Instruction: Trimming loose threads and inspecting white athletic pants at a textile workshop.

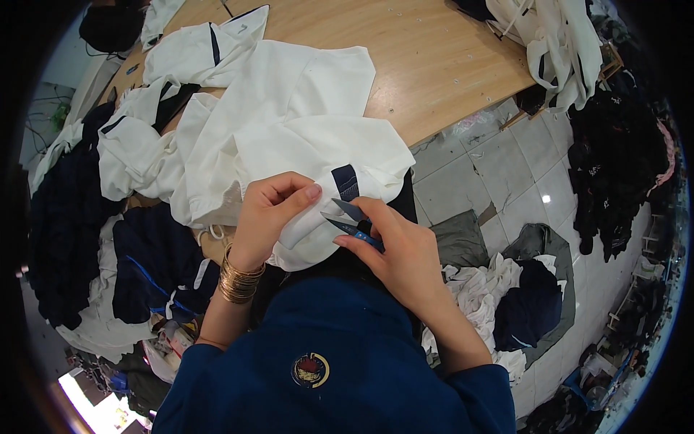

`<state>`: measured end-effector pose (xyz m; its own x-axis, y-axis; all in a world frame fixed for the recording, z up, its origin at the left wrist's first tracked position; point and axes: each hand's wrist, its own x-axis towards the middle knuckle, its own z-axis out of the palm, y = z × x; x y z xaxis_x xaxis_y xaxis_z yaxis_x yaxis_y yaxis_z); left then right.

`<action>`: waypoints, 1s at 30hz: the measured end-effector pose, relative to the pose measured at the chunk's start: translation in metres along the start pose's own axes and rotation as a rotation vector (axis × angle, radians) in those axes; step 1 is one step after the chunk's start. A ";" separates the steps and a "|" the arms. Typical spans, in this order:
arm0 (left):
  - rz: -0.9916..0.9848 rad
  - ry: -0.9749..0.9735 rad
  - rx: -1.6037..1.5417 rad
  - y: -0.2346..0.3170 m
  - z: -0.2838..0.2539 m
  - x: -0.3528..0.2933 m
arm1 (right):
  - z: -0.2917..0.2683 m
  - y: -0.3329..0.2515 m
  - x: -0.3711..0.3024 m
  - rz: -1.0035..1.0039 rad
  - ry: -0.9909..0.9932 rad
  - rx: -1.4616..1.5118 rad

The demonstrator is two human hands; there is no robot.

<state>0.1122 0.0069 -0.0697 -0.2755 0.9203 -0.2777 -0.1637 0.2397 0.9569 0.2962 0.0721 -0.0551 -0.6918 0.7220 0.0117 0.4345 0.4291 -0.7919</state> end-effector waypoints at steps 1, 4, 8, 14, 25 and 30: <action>0.000 0.000 0.000 0.001 0.001 0.000 | 0.001 0.000 0.000 0.000 0.000 -0.001; 0.017 0.018 0.009 0.003 0.002 -0.001 | 0.003 0.000 0.001 -0.056 0.081 -0.075; 0.030 0.030 0.036 0.002 0.002 -0.002 | 0.005 0.000 -0.001 -0.032 0.136 -0.080; 0.046 0.038 0.053 0.006 0.005 -0.003 | 0.003 -0.002 -0.003 -0.053 0.150 -0.110; 0.055 0.056 0.081 0.005 0.007 -0.005 | 0.004 -0.003 -0.005 -0.088 0.164 -0.125; 0.075 0.058 0.128 0.003 0.007 -0.005 | 0.004 -0.005 -0.007 -0.073 0.138 -0.118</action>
<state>0.1195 0.0048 -0.0645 -0.3375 0.9185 -0.2060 -0.0198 0.2118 0.9771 0.2962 0.0628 -0.0533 -0.6423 0.7503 0.1565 0.4559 0.5381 -0.7089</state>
